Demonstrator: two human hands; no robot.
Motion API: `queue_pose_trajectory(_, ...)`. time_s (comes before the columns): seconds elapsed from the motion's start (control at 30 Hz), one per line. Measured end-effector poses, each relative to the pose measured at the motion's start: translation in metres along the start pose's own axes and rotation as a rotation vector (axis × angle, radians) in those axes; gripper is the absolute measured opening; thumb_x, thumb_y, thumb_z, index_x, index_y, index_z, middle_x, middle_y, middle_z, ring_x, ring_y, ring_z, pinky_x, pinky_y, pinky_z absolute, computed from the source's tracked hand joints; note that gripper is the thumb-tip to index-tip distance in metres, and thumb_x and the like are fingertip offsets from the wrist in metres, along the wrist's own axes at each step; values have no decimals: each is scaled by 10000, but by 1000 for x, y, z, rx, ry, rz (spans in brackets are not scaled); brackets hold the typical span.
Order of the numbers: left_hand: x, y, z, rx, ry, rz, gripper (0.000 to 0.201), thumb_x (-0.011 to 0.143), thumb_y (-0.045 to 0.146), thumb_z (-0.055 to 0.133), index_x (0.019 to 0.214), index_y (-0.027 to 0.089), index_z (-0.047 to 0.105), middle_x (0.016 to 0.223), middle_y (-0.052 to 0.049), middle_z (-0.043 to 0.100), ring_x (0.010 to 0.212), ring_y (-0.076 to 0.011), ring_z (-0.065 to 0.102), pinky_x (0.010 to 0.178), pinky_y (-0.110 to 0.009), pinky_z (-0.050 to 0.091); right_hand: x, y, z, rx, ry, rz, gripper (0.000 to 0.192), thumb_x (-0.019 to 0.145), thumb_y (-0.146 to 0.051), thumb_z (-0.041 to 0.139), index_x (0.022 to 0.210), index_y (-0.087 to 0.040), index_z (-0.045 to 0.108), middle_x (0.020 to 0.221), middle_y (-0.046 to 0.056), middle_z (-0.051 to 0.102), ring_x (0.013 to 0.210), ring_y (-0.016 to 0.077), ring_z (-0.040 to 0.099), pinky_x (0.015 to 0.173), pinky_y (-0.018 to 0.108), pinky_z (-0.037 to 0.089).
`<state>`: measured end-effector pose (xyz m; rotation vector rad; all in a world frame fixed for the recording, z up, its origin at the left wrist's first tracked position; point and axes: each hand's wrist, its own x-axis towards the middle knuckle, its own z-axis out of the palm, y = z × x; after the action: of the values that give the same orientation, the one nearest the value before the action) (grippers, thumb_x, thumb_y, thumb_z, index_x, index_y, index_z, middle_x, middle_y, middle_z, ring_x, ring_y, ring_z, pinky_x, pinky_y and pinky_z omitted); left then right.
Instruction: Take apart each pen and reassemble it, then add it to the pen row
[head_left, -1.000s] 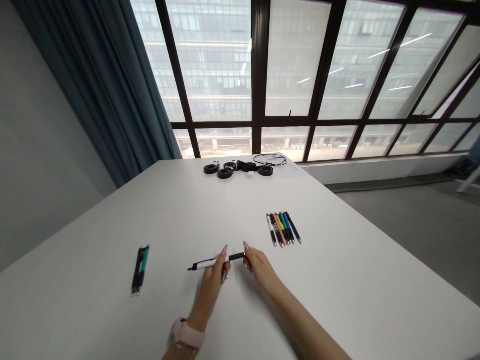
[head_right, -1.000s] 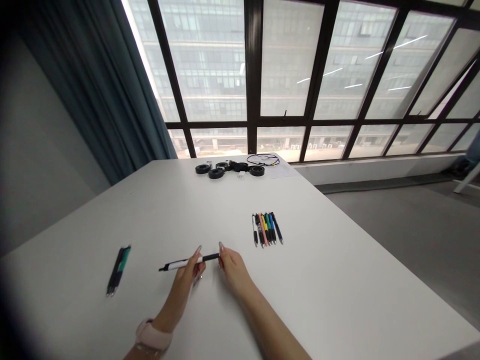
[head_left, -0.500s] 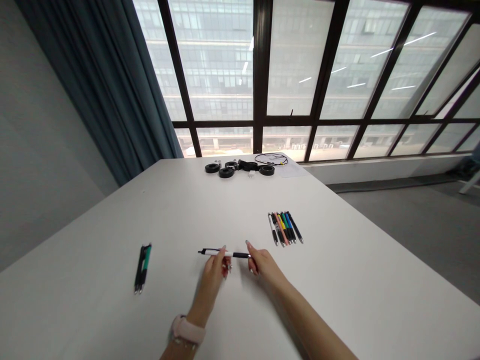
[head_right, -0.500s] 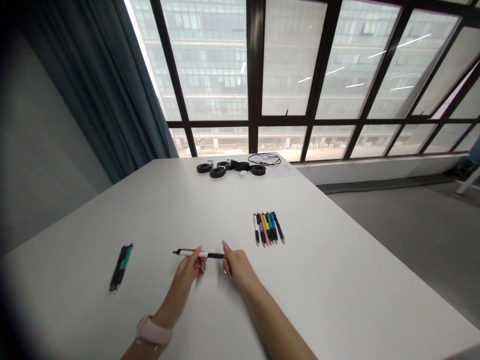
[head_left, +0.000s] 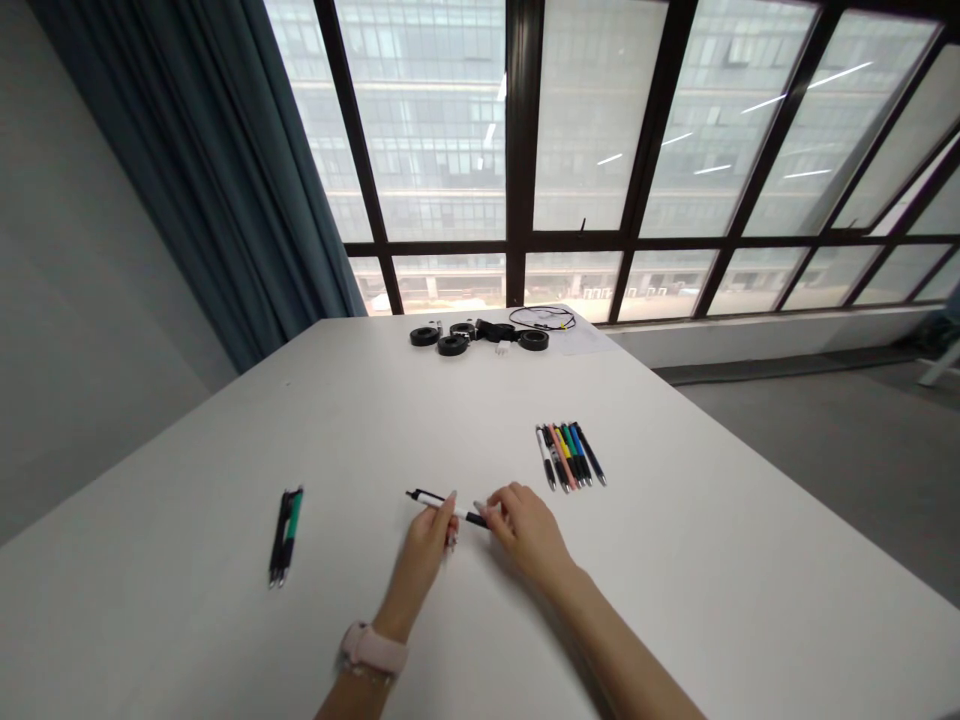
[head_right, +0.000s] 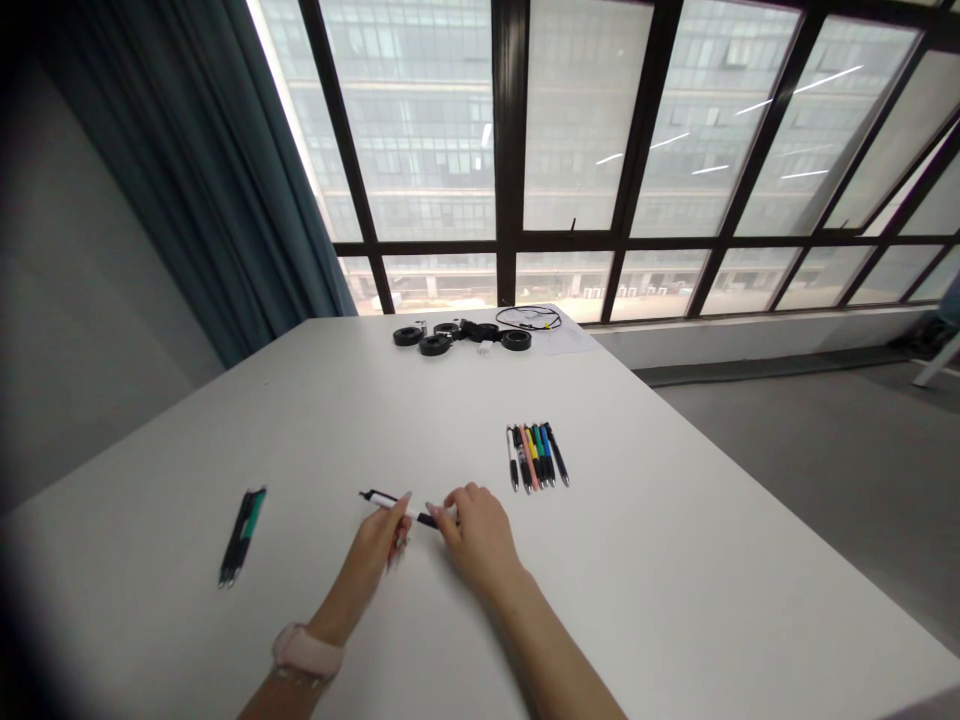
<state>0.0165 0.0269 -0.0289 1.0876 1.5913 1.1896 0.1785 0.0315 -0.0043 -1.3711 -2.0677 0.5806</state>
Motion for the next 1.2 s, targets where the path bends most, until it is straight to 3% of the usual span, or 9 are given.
queue_pose_trajectory(0.07, -1, 2, -2, 57, -14, 36, 585, 638, 774, 486, 520, 203, 442, 439, 61, 393, 410, -100, 369, 437, -243, 303, -2, -2, -3, -74, -16, -114, 211, 896, -384, 539, 930, -192, 619, 894, 45, 602, 852, 171, 528, 744, 262, 357)
queue_pose_trajectory(0.17, -4, 3, -4, 136, -39, 108, 563, 703, 737, 466, 524, 204, 440, 446, 57, 396, 431, -110, 386, 461, -247, 316, -4, -4, -2, -123, -84, -175, 132, 875, -321, 580, 888, -195, 616, 896, 39, 619, 863, 173, 537, 737, 257, 356)
queue_pose_trajectory(0.37, -6, 0, -6, 237, -46, 151, 545, 781, 714, 363, 590, 213, 464, 457, 65, 374, 433, -126, 372, 458, -246, 274, -3, -4, 7, -147, -105, 11, 111, 896, -258, 514, 891, -179, 591, 809, 43, 659, 759, 168, 582, 635, 249, 325)
queue_pose_trajectory(0.57, 1, -4, -14, 255, 49, 211, 517, 795, 675, 394, 556, 217, 398, 486, 61, 355, 482, -123, 357, 490, -241, 264, 1, 1, 11, -234, -42, 148, 139, 868, -281, 510, 840, -178, 598, 778, 56, 672, 712, 182, 593, 591, 265, 284)
queue_pose_trajectory(1.2, 3, -5, -16, 305, 43, 220, 479, 810, 604, 413, 522, 223, 374, 460, 59, 358, 474, -128, 369, 502, -251, 278, 10, -10, 26, -380, -44, 45, 250, 903, -312, 458, 816, -162, 638, 777, 91, 692, 741, 215, 615, 640, 300, 307)
